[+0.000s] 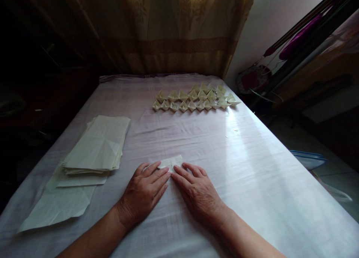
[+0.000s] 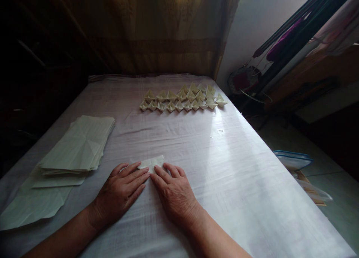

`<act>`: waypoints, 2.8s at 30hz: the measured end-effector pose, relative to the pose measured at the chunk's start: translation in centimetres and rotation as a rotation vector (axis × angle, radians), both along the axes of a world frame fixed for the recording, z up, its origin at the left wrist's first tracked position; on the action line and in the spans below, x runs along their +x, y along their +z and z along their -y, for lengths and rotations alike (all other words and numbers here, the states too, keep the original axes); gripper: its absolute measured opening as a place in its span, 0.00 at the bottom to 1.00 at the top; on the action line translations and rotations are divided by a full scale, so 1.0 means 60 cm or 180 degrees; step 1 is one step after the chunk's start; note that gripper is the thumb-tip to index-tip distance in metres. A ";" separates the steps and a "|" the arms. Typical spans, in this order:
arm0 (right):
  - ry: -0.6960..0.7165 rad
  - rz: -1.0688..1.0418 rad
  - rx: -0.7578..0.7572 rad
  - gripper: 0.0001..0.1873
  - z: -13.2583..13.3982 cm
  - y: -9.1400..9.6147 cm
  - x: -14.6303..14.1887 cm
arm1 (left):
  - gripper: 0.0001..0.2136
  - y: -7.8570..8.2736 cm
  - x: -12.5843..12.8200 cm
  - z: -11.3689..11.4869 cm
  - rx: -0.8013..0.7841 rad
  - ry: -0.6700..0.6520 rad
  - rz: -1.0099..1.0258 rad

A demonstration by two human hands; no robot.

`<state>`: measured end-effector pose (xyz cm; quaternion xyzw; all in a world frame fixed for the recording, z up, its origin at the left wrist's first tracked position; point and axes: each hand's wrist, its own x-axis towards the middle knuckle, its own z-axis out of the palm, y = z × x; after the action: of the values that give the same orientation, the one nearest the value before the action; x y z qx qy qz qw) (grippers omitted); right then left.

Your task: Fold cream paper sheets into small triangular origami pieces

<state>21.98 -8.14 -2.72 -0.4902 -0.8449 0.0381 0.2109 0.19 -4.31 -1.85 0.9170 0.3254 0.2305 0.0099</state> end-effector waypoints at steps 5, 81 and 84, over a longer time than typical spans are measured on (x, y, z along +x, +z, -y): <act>-0.0014 0.0049 -0.0071 0.22 0.000 0.000 0.001 | 0.15 -0.008 -0.001 0.001 -0.0022 -0.0036 0.0062; 0.0185 0.0254 -0.0230 0.21 -0.013 0.010 0.003 | 0.16 -0.009 -0.019 0.002 0.0052 -0.0037 -0.0122; 0.0193 0.0221 -0.0165 0.21 -0.013 0.008 0.003 | 0.16 -0.006 -0.023 0.006 0.0019 0.0078 -0.0191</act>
<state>22.18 -7.38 -2.23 -0.4707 -0.8648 0.0493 0.1675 -1.22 -4.69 -2.21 0.9195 0.3360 0.2040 -0.0054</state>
